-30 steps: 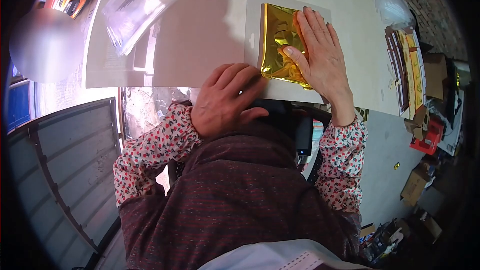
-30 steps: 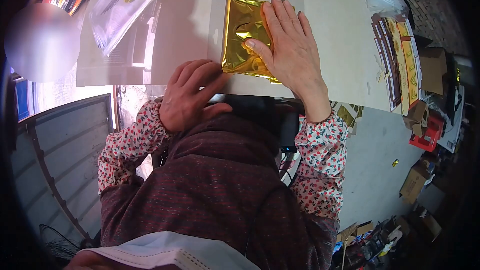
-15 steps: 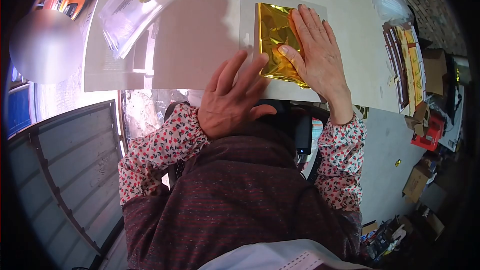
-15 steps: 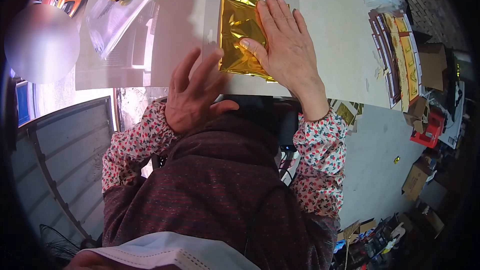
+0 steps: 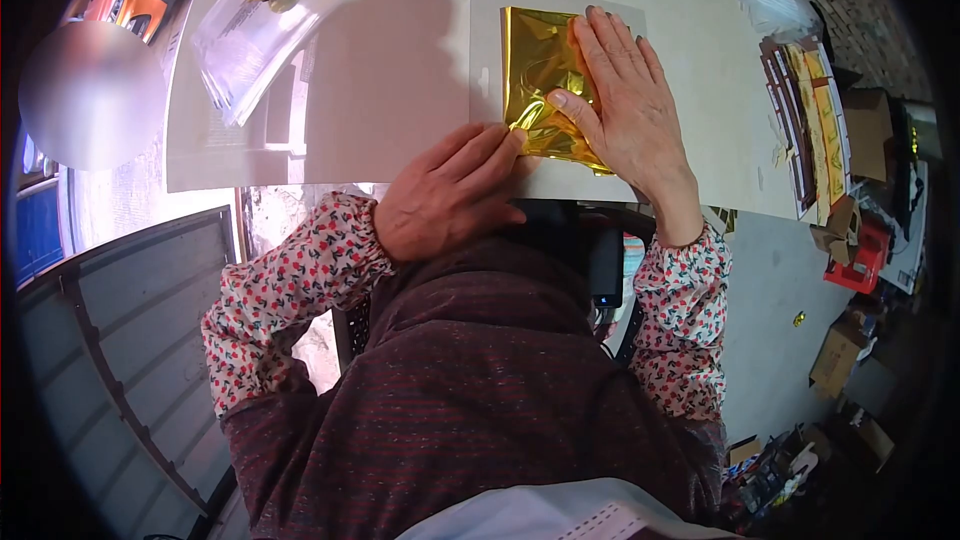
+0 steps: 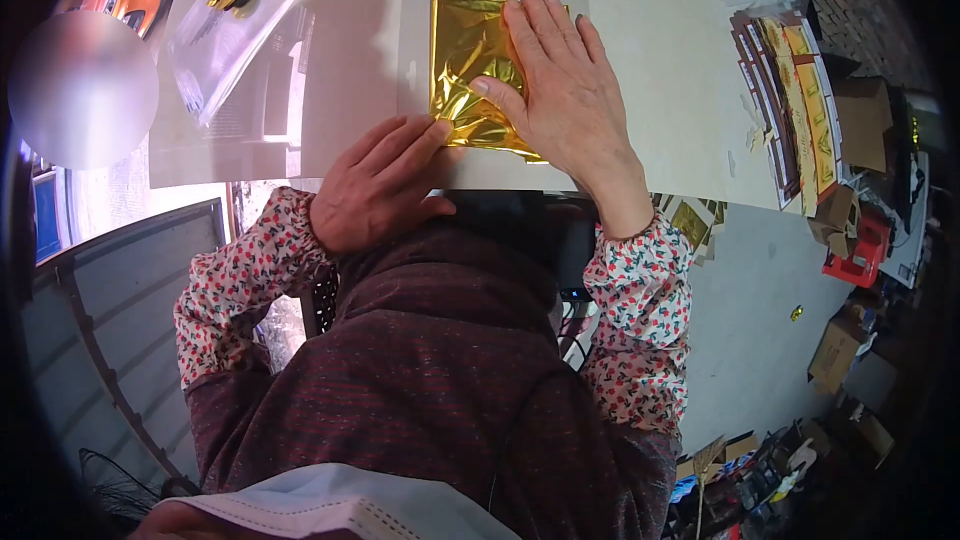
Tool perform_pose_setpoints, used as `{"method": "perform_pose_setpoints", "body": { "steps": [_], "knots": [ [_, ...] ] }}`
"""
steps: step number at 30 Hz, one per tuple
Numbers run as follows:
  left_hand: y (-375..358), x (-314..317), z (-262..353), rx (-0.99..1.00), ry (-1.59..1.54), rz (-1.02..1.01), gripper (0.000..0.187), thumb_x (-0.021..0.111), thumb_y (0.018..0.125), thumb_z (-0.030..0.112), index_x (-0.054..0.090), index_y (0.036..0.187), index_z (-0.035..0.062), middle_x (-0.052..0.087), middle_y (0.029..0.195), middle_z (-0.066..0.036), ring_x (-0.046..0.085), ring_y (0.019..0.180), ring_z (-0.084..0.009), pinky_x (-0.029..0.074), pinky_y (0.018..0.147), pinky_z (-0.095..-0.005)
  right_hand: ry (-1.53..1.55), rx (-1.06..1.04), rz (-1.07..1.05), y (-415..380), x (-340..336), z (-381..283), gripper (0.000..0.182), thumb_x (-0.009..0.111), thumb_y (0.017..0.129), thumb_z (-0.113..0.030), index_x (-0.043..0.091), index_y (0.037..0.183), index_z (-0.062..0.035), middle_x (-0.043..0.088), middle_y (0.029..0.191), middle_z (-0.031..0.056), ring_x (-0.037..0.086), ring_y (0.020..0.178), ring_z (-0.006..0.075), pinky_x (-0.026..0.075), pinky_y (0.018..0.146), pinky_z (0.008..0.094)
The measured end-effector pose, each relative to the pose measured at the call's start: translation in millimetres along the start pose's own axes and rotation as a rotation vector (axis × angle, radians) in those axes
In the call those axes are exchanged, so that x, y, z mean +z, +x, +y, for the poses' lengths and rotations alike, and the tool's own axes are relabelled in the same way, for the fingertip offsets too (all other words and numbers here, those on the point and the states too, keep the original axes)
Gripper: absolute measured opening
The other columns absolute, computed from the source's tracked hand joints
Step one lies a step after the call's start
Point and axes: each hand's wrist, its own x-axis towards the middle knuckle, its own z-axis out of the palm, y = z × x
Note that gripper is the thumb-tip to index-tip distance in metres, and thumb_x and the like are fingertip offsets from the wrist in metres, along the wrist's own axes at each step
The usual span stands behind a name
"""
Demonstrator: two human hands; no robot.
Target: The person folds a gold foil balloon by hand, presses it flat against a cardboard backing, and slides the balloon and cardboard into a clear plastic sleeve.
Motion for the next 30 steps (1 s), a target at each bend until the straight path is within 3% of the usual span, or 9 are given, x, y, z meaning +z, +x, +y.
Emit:
{"method": "perform_pose_setpoints", "body": {
  "steps": [5,11,14,17,20,23,26,29,30],
  "knots": [
    [4,-4,5,-0.031,0.013,-0.04,0.064,0.073,0.082,0.041,0.058,0.136,0.009,0.054,0.132,-0.015,0.055,0.122,-0.0329,0.045,0.105,-0.0465,0.012,0.007,-0.007,1,-1,0,0.077,0.049,0.097,-0.059,0.038,0.152,-0.0065,0.036,0.158,0.0152,0.03,0.148,0.0291,0.021,0.122,0.0448],
    [12,-4,8,-0.084,0.015,-0.01,0.066,0.071,0.083,0.047,0.055,0.139,0.0152,0.056,0.119,-0.012,0.055,0.115,-0.032,0.045,0.104,-0.0487,0.035,-0.003,-0.008,1,-3,-2,0.077,0.05,0.097,-0.058,0.038,0.152,-0.0056,0.036,0.158,0.0162,0.03,0.148,0.03,0.022,0.122,0.0455],
    [14,-3,8,-0.079,-0.039,0.059,0.062,0.071,0.083,0.045,0.059,0.135,0.0137,0.057,0.118,-0.012,0.056,0.114,-0.0323,0.046,0.103,-0.0482,0.046,0.0,-0.014,0,-5,0,0.076,0.05,0.097,-0.057,0.038,0.151,-0.0049,0.036,0.157,0.0167,0.03,0.148,0.0304,0.022,0.122,0.0458],
    [23,-5,1,-0.027,-0.097,0.099,0.046,0.068,0.085,0.04,0.064,0.117,0.0073,0.057,0.108,-0.01,0.056,0.11,-0.0281,0.045,0.1,-0.0439,0.041,-0.006,-0.014,1,-5,-1,0.075,0.05,0.098,-0.056,0.038,0.151,-0.0043,0.036,0.157,0.0166,0.03,0.148,0.0305,0.022,0.122,0.0458],
    [26,-9,-14,-0.041,-0.116,0.0,0.032,0.07,0.084,0.035,0.066,0.099,0.0073,0.059,0.104,-0.009,0.057,0.104,-0.0271,0.046,0.094,-0.0419,0.035,-0.003,-0.024,1,-6,-2,0.075,0.051,0.098,-0.055,0.038,0.151,-0.0039,0.036,0.158,0.0167,0.03,0.148,0.0303,0.022,0.122,0.0457],
    [38,3,-24,-0.093,-0.119,0.085,0.027,0.071,0.082,0.031,0.064,0.094,0.0076,0.06,0.1,-0.007,0.056,0.099,-0.0261,0.044,0.09,-0.0406,0.039,-0.001,-0.037,0,-7,-3,0.075,0.051,0.098,-0.055,0.038,0.151,-0.0037,0.035,0.158,0.0169,0.029,0.148,0.0301,0.021,0.122,0.0456],
    [53,-20,-31,-0.17,-0.15,-0.195,0.036,0.072,0.082,0.031,0.064,0.107,0.0063,0.06,0.112,-0.011,0.055,0.112,-0.0287,0.041,0.1,-0.0412,0.055,0.003,-0.046,0,-9,-3,0.076,0.052,0.097,-0.055,0.038,0.152,-0.0035,0.034,0.158,0.0175,0.029,0.149,0.0303,0.021,0.122,0.046],
    [58,-14,-42,-0.096,-0.106,0.025,0.063,0.074,0.081,0.04,0.056,0.127,0.0015,0.055,0.132,-0.018,0.046,0.13,-0.0341,0.036,0.11,-0.0427,0.063,0.003,-0.056,1,-10,-3,0.078,0.052,0.096,-0.056,0.037,0.152,-0.0034,0.034,0.159,0.0181,0.029,0.149,0.031,0.021,0.122,0.0469],
    [60,-16,-44,-0.118,-0.083,-0.026,0.072,0.074,0.08,0.044,0.052,0.132,-0.0007,0.051,0.137,-0.02,0.042,0.134,-0.0355,0.033,0.113,-0.0431,0.063,0.003,-0.059,1,-10,-2,0.078,0.052,0.096,-0.056,0.037,0.152,-0.0033,0.034,0.159,0.0183,0.029,0.149,0.0313,0.021,0.122,0.0473]
  ]
}}
